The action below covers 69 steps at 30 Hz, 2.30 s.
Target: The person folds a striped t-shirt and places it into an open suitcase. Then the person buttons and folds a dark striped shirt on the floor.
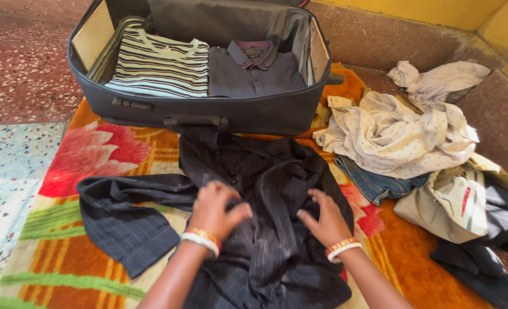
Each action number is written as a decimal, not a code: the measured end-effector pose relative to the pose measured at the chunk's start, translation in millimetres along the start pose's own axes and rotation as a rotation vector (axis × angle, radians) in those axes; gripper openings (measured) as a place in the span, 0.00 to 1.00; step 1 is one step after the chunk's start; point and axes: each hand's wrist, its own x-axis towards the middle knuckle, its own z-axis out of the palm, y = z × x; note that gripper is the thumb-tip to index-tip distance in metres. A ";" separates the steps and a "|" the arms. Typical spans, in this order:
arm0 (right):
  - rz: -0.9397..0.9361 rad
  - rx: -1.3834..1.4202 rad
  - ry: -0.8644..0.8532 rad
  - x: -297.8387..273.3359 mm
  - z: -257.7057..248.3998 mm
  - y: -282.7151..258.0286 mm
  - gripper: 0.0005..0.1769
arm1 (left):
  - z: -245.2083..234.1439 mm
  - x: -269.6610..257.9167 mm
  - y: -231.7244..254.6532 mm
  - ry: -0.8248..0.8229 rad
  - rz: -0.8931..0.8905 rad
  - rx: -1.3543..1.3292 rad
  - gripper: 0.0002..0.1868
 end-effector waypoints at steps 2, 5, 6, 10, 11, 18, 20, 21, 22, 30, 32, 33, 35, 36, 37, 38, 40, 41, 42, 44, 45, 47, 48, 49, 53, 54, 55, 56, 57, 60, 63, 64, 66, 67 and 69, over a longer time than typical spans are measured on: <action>-0.130 0.036 -0.064 -23.8 -5.4 -2.4 0.38 | 1.3 -32.4 8.9 -0.108 0.118 0.073 0.35; -0.159 -0.028 -0.214 -52.5 -0.8 -7.3 0.35 | 8.8 -67.3 9.5 -0.118 0.242 0.285 0.37; -0.141 -0.064 -0.278 -59.4 3.1 -9.3 0.34 | 11.5 -74.3 6.5 -0.185 0.183 0.311 0.28; -0.115 -0.213 -0.397 -70.3 -3.5 -6.7 0.28 | 5.8 -80.6 -12.0 -0.308 0.058 0.304 0.10; -0.100 -0.214 -0.421 -71.7 -11.2 -2.0 0.25 | 1.6 -82.3 -15.1 -0.306 0.054 0.270 0.09; 0.035 -0.337 -0.837 -116.4 -65.7 27.1 0.12 | -36.6 -107.2 -28.5 -0.770 -0.085 0.318 0.13; 0.063 -0.320 -0.935 -131.5 -67.0 22.3 0.11 | -39.3 -111.3 -32.0 -0.969 -0.133 0.341 0.18; 0.076 -0.312 -0.985 -136.9 -66.8 17.5 0.10 | -36.4 -112.1 -30.6 -1.069 -0.140 0.356 0.18; 0.056 -0.302 -1.033 -137.6 -66.6 11.2 0.10 | -31.8 -111.1 -26.7 -1.168 -0.149 0.372 0.18; -0.015 -0.397 -0.424 -84.9 -48.9 -51.2 0.12 | -25.3 -77.8 27.9 -0.519 -0.025 0.359 0.13; -0.046 -0.144 -0.327 -71.7 -24.5 -65.9 0.12 | -6.8 -62.2 52.6 -0.277 -0.260 0.046 0.13; -0.092 0.058 -0.291 -66.2 -9.9 -71.4 0.14 | 5.4 -59.7 62.9 -0.234 -0.341 -0.024 0.13; -0.105 0.082 -0.309 -68.6 19.5 -76.7 0.17 | 27.7 -58.1 71.7 -0.148 -0.504 -0.165 0.13; -0.107 0.093 -0.319 -73.5 31.4 -76.3 0.19 | 37.1 -64.5 69.8 -0.166 -0.540 -0.094 0.13; -0.096 0.025 -0.329 -79.2 41.4 -74.8 0.17 | 46.8 -71.3 66.2 -0.183 -0.573 -0.023 0.13; -0.080 -0.046 -0.342 -88.5 49.7 -72.0 0.16 | 58.2 -80.7 62.1 -0.206 -0.607 0.046 0.13; -0.056 -0.102 -0.317 -101.3 57.8 -66.3 0.14 | 72.1 -109.7 47.2 -0.144 -0.513 0.062 0.13; -0.047 -0.089 -0.279 -106.1 58.1 -64.0 0.13 | 77.6 -118.2 41.6 -0.113 -0.466 0.069 0.14; -0.038 -0.074 -0.241 -111.3 58.2 -63.2 0.13 | 83.1 -121.3 37.7 -0.119 -0.442 0.090 0.13; 0.093 -0.046 -0.254 -114.6 54.4 -64.3 0.15 | 88.6 -124.4 33.1 -0.132 -0.390 0.133 0.11; 0.159 -0.031 -0.259 -114.7 52.1 -66.1 0.17 | 88.5 -124.9 32.4 -0.128 -0.388 0.127 0.10; 0.217 -0.044 -0.265 -111.9 48.5 -69.1 0.19 | 85.9 -123.8 33.4 -0.110 -0.381 0.113 0.09; 0.244 -0.051 -0.270 -113.1 47.6 -70.1 0.20 | 84.0 -124.6 35.1 -0.100 -0.383 0.108 0.08; 0.231 -0.045 -0.254 -115.0 47.8 -70.8 0.18 | 81.6 -126.2 37.1 -0.089 -0.385 0.104 0.07; 0.298 0.050 -0.206 -119.6 48.4 -65.4 0.15 | 72.5 -127.1 45.4 -0.095 -0.429 0.059 0.06; 0.342 0.095 -0.198 -119.3 48.5 -62.9 0.16 | 70.3 -125.2 46.6 -0.092 -0.437 0.032 0.05; 0.385 0.147 -0.189 -118.5 48.2 -59.6 0.18 | 68.8 -123.9 47.2 -0.090 -0.444 0.006 0.05; 0.427 0.201 -0.182 -119.0 48.7 -56.0 0.20 | 67.9 -124.3 46.9 -0.089 -0.453 -0.020 0.05; 0.468 0.254 -0.174 -119.7 49.3 -52.3 0.23 | 67.9 -124.8 46.2 -0.058 -0.434 -0.066 0.05; 0.464 0.276 -0.151 -123.5 46.9 -39.3 0.25 | 71.9 -124.4 43.7 0.008 -0.409 -0.234 0.05; 0.602 0.435 -0.232 -131.4 42.8 -30.5 0.21 | 76.6 -123.7 42.3 0.009 -0.453 -0.433 0.05; 0.613 0.452 -0.254 -134.3 40.4 -27.9 0.19 | 77.6 -124.2 42.7 0.006 -0.473 -0.484 0.05; 0.635 0.487 -0.298 -138.8 36.3 -24.1 0.16 | 79.0 -124.4 45.0 -0.017 -0.516 -0.544 0.05; 0.629 0.507 -0.291 -139.8 35.4 -23.3 0.15 | 78.9 -125.2 46.5 -0.035 -0.540 -0.551 0.05; 0.616 0.548 -0.278 -139.9 34.6 -22.0 0.14 | 77.8 -125.5 49.7 -0.068 -0.564 -0.547 0.05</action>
